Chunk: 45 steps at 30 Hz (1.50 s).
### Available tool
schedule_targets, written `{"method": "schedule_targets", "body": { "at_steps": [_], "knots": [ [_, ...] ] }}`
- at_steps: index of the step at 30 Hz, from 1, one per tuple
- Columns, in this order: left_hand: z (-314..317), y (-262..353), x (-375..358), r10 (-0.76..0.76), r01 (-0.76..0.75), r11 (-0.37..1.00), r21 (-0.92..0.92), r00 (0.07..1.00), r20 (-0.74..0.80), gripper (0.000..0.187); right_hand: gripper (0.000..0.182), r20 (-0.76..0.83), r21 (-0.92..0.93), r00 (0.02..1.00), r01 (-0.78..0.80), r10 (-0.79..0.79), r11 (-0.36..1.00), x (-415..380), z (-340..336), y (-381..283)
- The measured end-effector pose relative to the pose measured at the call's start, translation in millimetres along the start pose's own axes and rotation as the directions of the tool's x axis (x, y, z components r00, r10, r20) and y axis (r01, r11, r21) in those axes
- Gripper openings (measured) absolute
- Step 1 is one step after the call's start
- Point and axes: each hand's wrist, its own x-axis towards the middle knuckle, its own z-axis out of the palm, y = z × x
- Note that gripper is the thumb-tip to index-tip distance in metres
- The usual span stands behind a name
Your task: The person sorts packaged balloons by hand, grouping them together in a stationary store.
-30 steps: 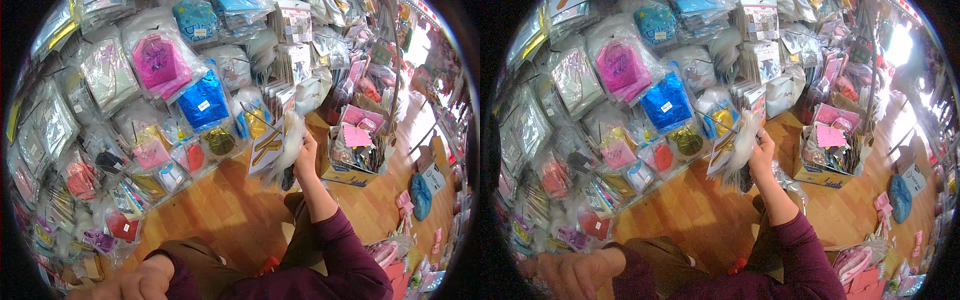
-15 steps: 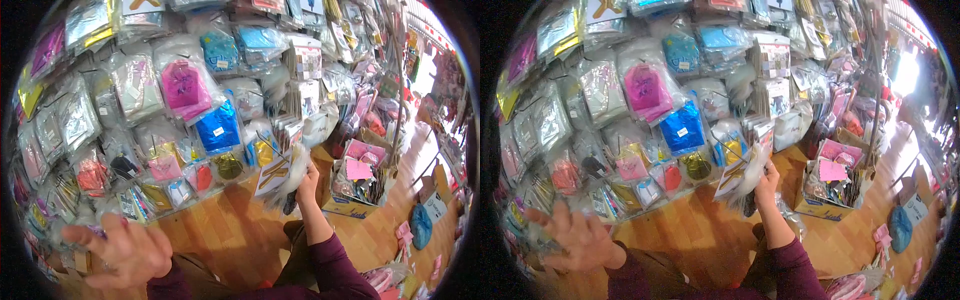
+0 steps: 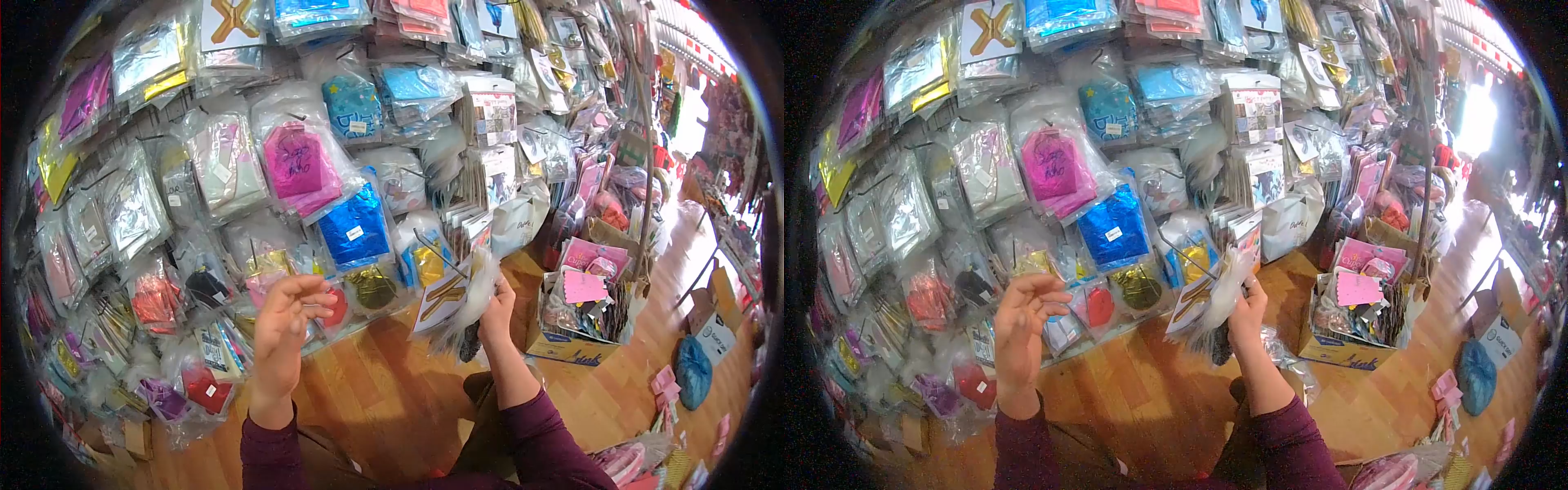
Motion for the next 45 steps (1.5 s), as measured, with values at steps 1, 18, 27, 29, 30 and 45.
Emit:
{"method": "schedule_targets", "body": {
  "at_steps": [1, 18, 27, 29, 30, 45],
  "knots": [
    [1.2, -2.5, 0.3, -0.022, 0.022, 0.998, 0.065, 1.000, -0.004, 0.055, 0.022, 0.005, 0.010, 1.000, -0.005, 0.005, 1.000, -0.1, 0.5, -0.9],
    [-42.7, -125.6, -35.9, -0.378, 0.372, 0.885, 0.279, 0.925, -0.034, 0.020, 0.023, -0.002, 0.005, 1.000, 0.016, -0.016, 1.000, 0.6, -7.8, 0.6],
    [-44.8, -128.7, -41.4, -0.384, 0.339, 0.814, 0.471, 0.923, 0.001, 0.021, 0.026, -0.016, -0.026, 0.999, 0.030, -0.031, 0.999, 0.6, -11.4, 3.4],
    [-44.9, -128.4, -40.6, -0.384, 0.328, 0.809, 0.488, 0.923, 0.016, 0.022, 0.025, -0.013, -0.025, 1.000, 0.003, -0.003, 1.000, -0.2, -10.6, 1.4],
    [-43.7, -126.6, -40.3, -0.399, 0.335, 0.800, 0.497, 0.916, 0.024, 0.023, 0.025, -0.013, -0.026, 1.000, 0.003, -0.003, 1.000, -0.7, -9.9, -0.2],
    [-43.4, -125.8, -44.8, -0.441, 0.286, 0.742, 0.606, 0.890, 0.119, 0.034, 0.023, -0.004, -0.025, 1.000, -0.002, 0.002, 1.000, -1.8, -8.7, -5.9]
  ]
}}
